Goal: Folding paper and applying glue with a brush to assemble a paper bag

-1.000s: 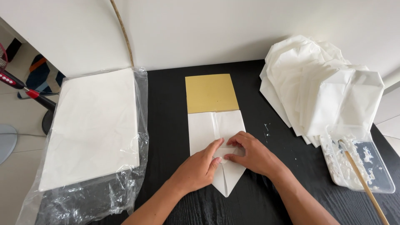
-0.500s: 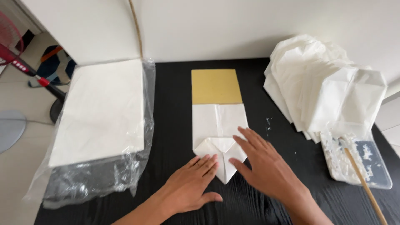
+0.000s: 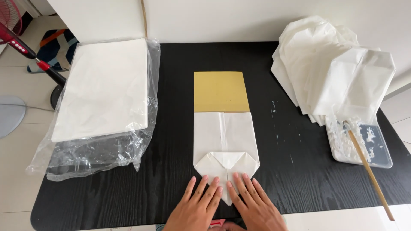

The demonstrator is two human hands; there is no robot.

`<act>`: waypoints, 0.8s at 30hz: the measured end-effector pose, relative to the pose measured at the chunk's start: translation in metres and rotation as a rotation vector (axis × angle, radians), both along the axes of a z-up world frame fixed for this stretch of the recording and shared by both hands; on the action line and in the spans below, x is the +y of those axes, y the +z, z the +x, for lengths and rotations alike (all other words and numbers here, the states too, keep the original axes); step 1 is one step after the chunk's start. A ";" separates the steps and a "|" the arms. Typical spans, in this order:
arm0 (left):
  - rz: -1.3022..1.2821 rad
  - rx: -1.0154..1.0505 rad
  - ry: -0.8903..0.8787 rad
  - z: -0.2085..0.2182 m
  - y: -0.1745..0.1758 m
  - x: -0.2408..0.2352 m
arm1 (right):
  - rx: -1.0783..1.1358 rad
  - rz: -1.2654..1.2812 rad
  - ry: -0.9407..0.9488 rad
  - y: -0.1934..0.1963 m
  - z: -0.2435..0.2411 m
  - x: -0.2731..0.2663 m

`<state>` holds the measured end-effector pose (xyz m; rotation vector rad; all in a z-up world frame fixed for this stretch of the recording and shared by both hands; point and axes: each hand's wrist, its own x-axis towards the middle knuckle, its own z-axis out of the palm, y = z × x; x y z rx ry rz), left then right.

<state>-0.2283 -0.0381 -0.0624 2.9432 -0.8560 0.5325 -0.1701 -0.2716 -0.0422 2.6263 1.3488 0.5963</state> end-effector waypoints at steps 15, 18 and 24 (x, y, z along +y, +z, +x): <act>-0.539 -0.134 -0.041 -0.020 0.043 -0.022 | 0.269 0.726 0.099 0.006 -0.032 -0.002; -0.575 -0.012 -0.014 -0.007 0.054 -0.018 | 0.318 0.724 -0.051 0.009 -0.030 -0.002; -0.558 0.104 0.023 0.012 0.060 -0.016 | 0.417 0.665 -0.101 0.014 -0.019 0.002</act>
